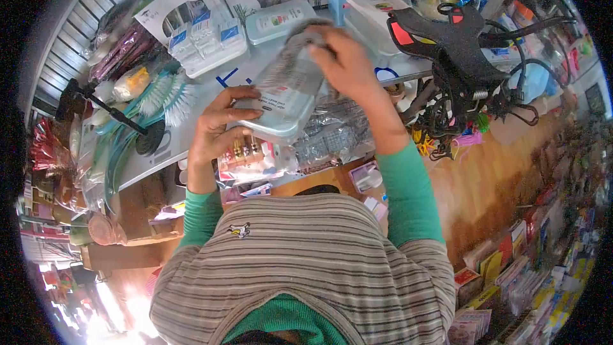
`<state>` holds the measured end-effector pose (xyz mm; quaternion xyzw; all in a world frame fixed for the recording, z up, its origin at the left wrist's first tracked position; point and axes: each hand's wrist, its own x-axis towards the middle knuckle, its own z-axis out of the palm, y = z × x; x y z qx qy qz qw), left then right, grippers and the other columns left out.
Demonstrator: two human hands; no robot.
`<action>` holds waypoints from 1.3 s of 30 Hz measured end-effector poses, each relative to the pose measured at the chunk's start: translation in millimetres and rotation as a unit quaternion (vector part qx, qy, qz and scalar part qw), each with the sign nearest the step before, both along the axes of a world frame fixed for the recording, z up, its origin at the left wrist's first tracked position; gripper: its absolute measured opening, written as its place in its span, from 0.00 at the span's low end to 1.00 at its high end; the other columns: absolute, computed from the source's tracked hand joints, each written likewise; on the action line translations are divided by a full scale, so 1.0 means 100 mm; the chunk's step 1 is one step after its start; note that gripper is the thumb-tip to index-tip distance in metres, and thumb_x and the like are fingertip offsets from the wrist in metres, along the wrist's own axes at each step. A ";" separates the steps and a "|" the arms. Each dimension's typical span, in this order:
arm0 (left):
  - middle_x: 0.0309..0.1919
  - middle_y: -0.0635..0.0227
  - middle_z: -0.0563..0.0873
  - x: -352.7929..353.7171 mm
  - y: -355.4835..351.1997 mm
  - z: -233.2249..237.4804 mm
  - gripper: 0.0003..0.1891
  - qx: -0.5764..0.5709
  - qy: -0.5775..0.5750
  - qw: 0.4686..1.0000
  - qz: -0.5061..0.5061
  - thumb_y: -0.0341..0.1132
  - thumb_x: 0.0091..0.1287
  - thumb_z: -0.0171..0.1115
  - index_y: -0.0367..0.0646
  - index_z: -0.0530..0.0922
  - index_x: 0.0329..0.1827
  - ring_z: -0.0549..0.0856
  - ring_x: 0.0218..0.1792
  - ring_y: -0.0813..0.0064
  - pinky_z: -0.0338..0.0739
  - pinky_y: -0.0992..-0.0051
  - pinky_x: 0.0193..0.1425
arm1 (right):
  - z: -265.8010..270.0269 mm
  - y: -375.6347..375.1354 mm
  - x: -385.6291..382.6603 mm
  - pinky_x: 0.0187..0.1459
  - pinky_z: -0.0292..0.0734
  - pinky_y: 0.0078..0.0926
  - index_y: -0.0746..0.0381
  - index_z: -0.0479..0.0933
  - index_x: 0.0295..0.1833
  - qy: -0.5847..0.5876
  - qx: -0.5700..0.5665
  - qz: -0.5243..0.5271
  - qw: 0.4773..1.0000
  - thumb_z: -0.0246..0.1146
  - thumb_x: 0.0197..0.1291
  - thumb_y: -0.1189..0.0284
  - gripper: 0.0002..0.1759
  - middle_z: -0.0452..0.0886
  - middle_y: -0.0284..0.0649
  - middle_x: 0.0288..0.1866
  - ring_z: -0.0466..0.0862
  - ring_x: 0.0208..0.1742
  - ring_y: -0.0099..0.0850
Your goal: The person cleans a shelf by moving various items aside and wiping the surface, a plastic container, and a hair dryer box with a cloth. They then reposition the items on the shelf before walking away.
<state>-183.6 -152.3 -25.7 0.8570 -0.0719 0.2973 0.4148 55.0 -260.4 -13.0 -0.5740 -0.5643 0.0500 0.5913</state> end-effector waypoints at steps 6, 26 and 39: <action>0.54 0.56 0.71 -0.17 0.02 -0.20 0.24 -0.031 0.031 0.990 0.133 0.23 0.41 0.69 0.43 0.79 0.47 0.73 0.55 0.59 0.70 0.66 0.56 | -0.17 0.41 -0.17 0.59 0.63 0.37 0.71 0.71 0.52 -0.288 -0.120 0.047 0.949 0.54 0.60 0.61 0.24 0.70 0.52 0.58 0.68 0.60 0.46; 0.60 0.46 0.57 0.24 -0.41 -0.64 0.66 0.105 0.001 0.897 0.428 0.33 0.30 0.76 0.32 0.34 0.67 0.61 0.61 0.48 0.56 0.62 0.66 | 0.02 -0.22 -0.62 0.32 0.69 0.34 0.69 0.74 0.34 -0.107 -0.057 0.310 0.943 0.59 0.51 0.72 0.09 0.75 0.49 0.28 0.76 0.31 0.43; 0.61 0.51 0.60 1.05 0.68 0.62 0.52 0.206 -0.069 0.908 0.359 0.39 0.43 0.73 0.40 0.47 0.67 0.64 0.60 0.52 0.64 0.64 0.61 | -0.86 -1.32 -0.15 0.42 0.70 0.20 0.69 0.76 0.43 0.384 0.037 -0.046 0.922 0.57 0.57 0.72 0.12 0.79 0.34 0.38 0.75 0.36 0.20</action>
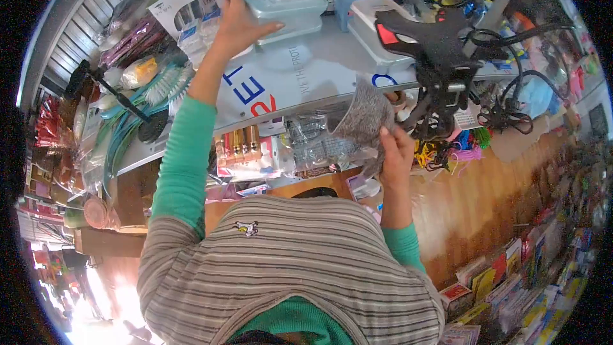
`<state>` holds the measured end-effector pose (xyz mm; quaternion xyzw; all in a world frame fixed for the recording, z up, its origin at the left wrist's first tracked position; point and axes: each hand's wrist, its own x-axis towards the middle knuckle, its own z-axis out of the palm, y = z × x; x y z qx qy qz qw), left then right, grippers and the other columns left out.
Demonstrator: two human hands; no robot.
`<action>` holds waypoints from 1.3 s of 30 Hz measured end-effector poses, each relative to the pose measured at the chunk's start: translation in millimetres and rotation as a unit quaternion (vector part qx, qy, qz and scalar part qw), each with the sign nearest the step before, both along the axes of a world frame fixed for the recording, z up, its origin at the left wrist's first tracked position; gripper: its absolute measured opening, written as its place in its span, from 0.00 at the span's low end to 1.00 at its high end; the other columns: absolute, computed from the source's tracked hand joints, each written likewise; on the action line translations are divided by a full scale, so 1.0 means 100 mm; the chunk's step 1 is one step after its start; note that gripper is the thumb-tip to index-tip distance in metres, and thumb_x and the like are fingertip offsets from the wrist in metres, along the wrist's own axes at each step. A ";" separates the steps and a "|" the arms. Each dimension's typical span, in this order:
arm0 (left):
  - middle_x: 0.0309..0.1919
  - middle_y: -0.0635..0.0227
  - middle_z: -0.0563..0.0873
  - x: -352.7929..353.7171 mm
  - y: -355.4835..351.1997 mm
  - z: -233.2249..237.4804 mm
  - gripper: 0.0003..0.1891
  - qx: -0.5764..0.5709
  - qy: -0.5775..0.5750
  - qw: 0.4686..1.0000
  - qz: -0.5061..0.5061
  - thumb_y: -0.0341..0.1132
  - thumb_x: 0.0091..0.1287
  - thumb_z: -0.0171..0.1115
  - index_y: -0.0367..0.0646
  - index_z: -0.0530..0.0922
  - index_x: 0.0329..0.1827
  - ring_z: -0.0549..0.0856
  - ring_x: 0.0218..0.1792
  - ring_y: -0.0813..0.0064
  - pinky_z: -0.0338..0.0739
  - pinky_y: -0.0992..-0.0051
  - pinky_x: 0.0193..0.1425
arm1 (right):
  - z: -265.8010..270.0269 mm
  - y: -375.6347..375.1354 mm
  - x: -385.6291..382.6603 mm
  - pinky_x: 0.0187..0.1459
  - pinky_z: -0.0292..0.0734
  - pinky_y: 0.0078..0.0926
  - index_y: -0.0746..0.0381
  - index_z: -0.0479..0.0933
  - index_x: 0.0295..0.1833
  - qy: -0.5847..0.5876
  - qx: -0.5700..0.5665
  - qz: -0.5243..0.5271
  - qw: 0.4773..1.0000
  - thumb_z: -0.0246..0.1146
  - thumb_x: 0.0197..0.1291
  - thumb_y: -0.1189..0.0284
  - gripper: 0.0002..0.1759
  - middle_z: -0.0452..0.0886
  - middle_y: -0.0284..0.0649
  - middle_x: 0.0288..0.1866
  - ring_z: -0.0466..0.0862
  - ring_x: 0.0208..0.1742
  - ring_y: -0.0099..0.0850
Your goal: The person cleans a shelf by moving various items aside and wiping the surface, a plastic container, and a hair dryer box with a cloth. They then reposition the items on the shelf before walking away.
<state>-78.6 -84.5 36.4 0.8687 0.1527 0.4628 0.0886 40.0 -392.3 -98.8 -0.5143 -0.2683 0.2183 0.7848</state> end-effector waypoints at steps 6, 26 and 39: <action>0.62 0.47 0.59 0.39 0.44 -0.26 0.57 -0.076 0.023 0.995 -0.063 0.40 0.38 0.76 0.42 0.44 0.69 0.58 0.64 0.53 0.55 0.61 0.68 | -0.23 -0.32 -0.06 0.38 0.70 0.17 0.68 0.77 0.42 0.086 -0.007 -0.051 0.995 0.58 0.58 0.71 0.11 0.79 0.33 0.34 0.76 0.34 0.20; 0.60 0.44 0.59 1.28 -1.22 -0.44 0.37 0.047 0.054 0.990 -0.124 0.53 0.46 0.68 0.49 0.67 0.59 0.53 0.63 0.39 0.54 0.43 0.61 | -0.24 -0.07 0.00 0.38 0.70 0.18 0.69 0.76 0.42 0.049 -0.005 -0.005 0.999 0.57 0.59 0.73 0.10 0.80 0.35 0.36 0.76 0.34 0.20; 0.50 0.55 0.75 1.51 -1.12 -0.74 0.23 0.092 -0.077 0.982 -0.143 0.31 0.46 0.66 0.41 0.74 0.48 0.68 0.57 0.55 0.67 0.62 0.59 | -0.36 -0.31 -0.10 0.41 0.73 0.22 0.68 0.75 0.45 0.111 -0.006 -0.063 0.992 0.58 0.58 0.72 0.12 0.80 0.38 0.40 0.78 0.37 0.24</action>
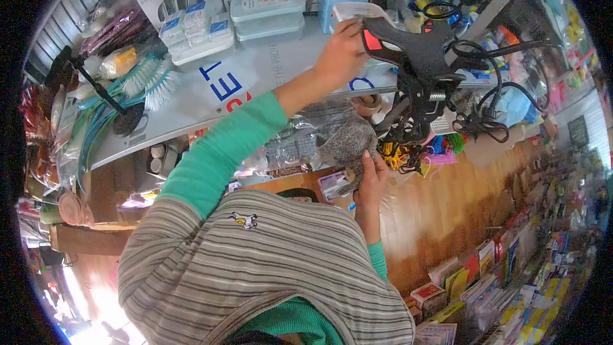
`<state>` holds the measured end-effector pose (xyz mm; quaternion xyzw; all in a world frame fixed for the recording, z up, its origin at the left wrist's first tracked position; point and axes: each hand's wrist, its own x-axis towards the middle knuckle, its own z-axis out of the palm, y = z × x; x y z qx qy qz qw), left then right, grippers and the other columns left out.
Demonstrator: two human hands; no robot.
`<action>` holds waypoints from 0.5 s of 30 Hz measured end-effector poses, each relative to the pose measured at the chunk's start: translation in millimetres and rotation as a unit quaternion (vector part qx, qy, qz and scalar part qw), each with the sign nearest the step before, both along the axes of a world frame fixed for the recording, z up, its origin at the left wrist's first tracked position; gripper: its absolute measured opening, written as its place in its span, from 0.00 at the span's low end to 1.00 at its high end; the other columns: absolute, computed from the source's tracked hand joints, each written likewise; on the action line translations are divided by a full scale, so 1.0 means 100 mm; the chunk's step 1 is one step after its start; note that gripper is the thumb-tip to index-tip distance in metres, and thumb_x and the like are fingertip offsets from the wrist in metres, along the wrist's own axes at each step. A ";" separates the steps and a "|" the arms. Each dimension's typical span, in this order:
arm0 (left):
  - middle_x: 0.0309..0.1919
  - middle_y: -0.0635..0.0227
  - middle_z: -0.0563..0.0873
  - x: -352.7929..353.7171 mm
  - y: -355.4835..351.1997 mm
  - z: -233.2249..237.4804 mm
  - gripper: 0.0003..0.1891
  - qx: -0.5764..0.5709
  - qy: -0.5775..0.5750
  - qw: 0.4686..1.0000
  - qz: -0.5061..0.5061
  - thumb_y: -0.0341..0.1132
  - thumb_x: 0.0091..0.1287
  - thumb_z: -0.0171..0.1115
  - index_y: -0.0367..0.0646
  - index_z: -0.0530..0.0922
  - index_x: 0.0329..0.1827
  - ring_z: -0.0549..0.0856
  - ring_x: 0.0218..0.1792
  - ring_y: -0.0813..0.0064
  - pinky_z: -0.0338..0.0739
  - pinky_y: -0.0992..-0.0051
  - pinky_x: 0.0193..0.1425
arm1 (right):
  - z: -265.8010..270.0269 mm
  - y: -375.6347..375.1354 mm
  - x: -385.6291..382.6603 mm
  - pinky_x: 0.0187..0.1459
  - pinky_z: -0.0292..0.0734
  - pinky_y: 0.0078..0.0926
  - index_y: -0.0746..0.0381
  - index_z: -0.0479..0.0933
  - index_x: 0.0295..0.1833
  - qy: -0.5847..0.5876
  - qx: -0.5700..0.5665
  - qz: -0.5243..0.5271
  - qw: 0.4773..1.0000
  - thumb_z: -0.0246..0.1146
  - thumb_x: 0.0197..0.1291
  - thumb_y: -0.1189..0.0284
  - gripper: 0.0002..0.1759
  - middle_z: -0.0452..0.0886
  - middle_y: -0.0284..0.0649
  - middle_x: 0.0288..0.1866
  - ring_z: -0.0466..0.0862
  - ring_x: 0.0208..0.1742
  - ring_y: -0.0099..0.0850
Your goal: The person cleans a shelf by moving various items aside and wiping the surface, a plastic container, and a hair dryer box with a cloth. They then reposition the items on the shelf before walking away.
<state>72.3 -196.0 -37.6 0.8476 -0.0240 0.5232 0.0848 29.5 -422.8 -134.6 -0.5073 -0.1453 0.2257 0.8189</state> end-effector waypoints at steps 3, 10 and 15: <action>0.51 0.57 0.77 -0.45 -0.01 0.15 0.19 -0.125 -0.051 0.987 -0.085 0.28 0.47 0.65 0.38 0.77 0.45 0.71 0.56 0.56 0.64 0.63 0.61 | 0.02 0.09 0.02 0.43 0.73 0.24 0.67 0.73 0.50 0.047 0.003 -0.010 0.999 0.58 0.59 0.70 0.16 0.79 0.39 0.43 0.78 0.40 0.26; 0.55 0.59 0.75 -1.78 -0.25 0.06 0.25 -0.171 0.039 0.972 -0.155 0.32 0.47 0.68 0.43 0.75 0.52 0.70 0.58 0.55 0.64 0.61 0.62 | 0.40 0.58 0.14 0.57 0.67 0.37 0.62 0.63 0.61 0.204 0.187 0.106 0.955 0.44 0.63 0.52 0.29 0.71 0.43 0.57 0.73 0.56 0.38; 0.60 0.54 0.68 -2.02 -0.44 -0.17 0.26 -0.163 0.121 0.950 -0.238 0.37 0.48 0.68 0.44 0.76 0.53 0.65 0.61 0.50 0.58 0.58 0.64 | 0.54 0.71 0.01 0.55 0.70 0.33 0.64 0.63 0.61 0.174 0.186 0.187 0.949 0.48 0.61 0.50 0.32 0.71 0.43 0.57 0.74 0.55 0.35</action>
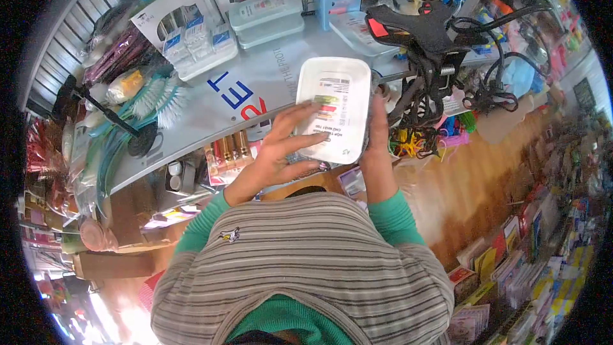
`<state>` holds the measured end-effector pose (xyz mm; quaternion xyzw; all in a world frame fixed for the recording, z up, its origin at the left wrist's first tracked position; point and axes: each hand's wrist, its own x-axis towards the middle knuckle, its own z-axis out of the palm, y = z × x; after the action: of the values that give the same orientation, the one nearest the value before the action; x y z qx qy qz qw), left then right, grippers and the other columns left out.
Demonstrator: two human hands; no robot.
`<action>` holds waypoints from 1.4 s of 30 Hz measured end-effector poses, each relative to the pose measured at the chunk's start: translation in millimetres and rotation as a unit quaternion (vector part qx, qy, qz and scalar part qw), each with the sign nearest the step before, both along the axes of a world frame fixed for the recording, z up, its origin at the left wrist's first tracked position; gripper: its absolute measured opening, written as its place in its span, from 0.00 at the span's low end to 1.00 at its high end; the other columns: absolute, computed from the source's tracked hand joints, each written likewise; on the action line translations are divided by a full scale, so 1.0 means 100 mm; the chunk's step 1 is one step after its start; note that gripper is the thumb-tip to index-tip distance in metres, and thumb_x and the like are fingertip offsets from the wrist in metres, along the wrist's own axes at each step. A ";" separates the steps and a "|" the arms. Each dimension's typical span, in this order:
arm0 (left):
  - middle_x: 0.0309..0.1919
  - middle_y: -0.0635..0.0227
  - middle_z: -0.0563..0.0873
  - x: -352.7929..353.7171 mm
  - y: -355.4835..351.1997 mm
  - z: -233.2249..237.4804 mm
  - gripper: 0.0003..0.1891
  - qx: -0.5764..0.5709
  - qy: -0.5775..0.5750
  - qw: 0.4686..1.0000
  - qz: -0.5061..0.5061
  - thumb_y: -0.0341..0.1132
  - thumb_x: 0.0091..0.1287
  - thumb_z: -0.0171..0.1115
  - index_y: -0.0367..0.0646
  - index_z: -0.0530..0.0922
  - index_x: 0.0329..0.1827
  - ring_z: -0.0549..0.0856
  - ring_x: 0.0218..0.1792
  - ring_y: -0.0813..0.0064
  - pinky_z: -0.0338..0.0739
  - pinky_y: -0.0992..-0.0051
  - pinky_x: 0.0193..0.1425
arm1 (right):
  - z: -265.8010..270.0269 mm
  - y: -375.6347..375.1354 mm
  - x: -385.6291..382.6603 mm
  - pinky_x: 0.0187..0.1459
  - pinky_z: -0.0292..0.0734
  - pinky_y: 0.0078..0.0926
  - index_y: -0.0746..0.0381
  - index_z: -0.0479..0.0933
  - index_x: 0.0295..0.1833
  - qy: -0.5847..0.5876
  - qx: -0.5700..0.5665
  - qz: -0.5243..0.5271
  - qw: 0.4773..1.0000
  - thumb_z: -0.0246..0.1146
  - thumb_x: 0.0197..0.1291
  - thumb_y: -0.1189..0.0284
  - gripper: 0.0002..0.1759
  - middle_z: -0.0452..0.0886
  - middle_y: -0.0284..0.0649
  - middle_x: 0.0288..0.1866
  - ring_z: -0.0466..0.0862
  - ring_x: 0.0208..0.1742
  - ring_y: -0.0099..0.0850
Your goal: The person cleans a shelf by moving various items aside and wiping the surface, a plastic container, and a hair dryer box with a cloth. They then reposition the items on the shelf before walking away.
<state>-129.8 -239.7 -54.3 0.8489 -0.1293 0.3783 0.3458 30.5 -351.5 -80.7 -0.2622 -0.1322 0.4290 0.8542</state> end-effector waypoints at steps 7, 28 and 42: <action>0.63 0.46 0.57 -0.06 -0.02 -0.19 0.38 -0.341 -0.077 0.931 0.107 0.36 0.53 0.66 0.32 0.55 0.64 0.61 0.64 0.58 0.56 0.64 0.65 | -0.27 0.10 -0.34 0.52 0.71 0.28 0.67 0.63 0.57 -0.137 -0.030 -0.035 0.990 0.63 0.52 0.54 0.35 0.74 0.40 0.52 0.75 0.50 0.30; 0.41 0.56 0.77 -0.43 0.48 -0.10 0.22 -0.441 0.079 0.893 0.031 0.44 0.69 0.45 0.32 0.63 0.53 0.77 0.43 0.70 0.71 0.71 0.49 | 0.29 -0.18 -1.06 0.43 0.72 0.24 0.72 0.74 0.45 -0.380 -0.198 -0.408 0.806 0.53 0.62 0.71 0.13 0.79 0.41 0.42 0.78 0.40 0.27; 0.50 0.55 0.75 -0.90 0.48 -0.25 0.21 -0.412 0.133 0.902 0.001 0.41 0.68 0.42 0.36 0.62 0.59 0.72 0.54 0.65 0.64 0.70 0.58 | 0.48 0.35 -1.85 0.63 0.57 0.43 0.71 0.71 0.52 -0.838 -0.279 -0.216 0.416 0.55 0.39 0.81 0.27 0.66 0.52 0.62 0.62 0.65 0.49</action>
<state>-220.2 -191.8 -79.7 0.6731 0.0858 0.2822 0.6782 -154.9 -316.4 -33.1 -0.7354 -0.5947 -0.1894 0.2638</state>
